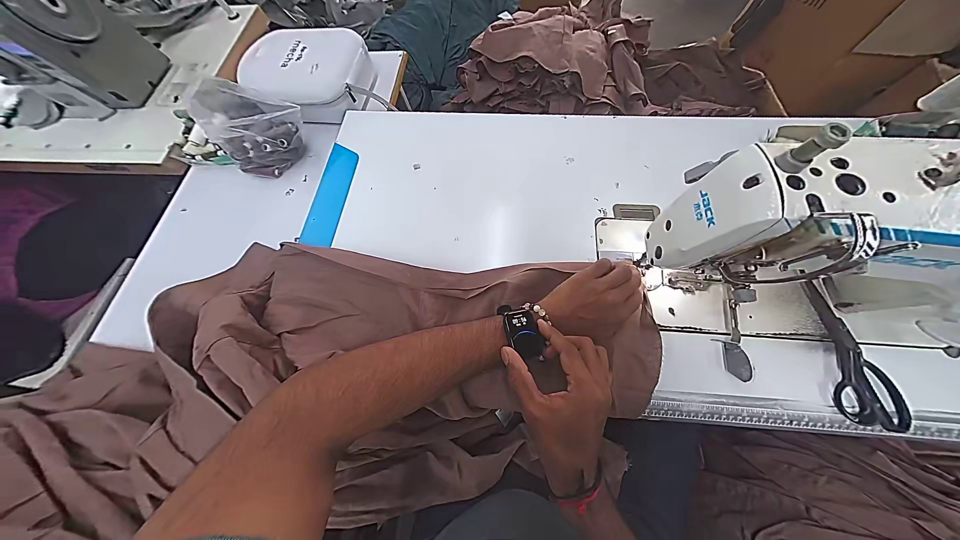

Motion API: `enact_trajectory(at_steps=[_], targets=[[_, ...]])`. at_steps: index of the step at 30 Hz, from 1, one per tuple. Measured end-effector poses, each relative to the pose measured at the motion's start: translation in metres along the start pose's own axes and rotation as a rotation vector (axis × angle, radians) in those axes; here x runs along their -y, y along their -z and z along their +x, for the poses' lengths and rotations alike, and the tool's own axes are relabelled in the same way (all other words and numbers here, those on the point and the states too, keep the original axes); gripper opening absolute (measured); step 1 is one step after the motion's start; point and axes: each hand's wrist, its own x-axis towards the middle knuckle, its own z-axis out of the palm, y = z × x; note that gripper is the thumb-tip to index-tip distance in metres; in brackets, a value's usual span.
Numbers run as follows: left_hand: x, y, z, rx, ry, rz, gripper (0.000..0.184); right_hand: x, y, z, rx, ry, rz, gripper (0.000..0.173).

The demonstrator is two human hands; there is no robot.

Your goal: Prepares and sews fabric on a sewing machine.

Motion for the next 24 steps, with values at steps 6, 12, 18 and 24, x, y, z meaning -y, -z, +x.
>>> enact_trajectory(at_steps=[6,12,18,24], targets=[[-0.002,0.006,-0.001,0.016,0.001,0.045,0.032,0.0,0.0,0.0,0.008,-0.002,0.0,0.052],[-0.002,0.002,0.0,0.082,0.019,-0.02,0.035,0.0,0.0,0.0,0.01,-0.017,0.0,0.053],[-0.015,0.061,0.006,0.217,0.049,0.127,0.029,0.001,0.001,0.001,0.013,-0.02,0.021,0.054],[-0.025,0.174,0.004,0.538,0.425,-0.469,0.033,0.0,0.002,0.005,0.017,0.0,0.06,0.061]])
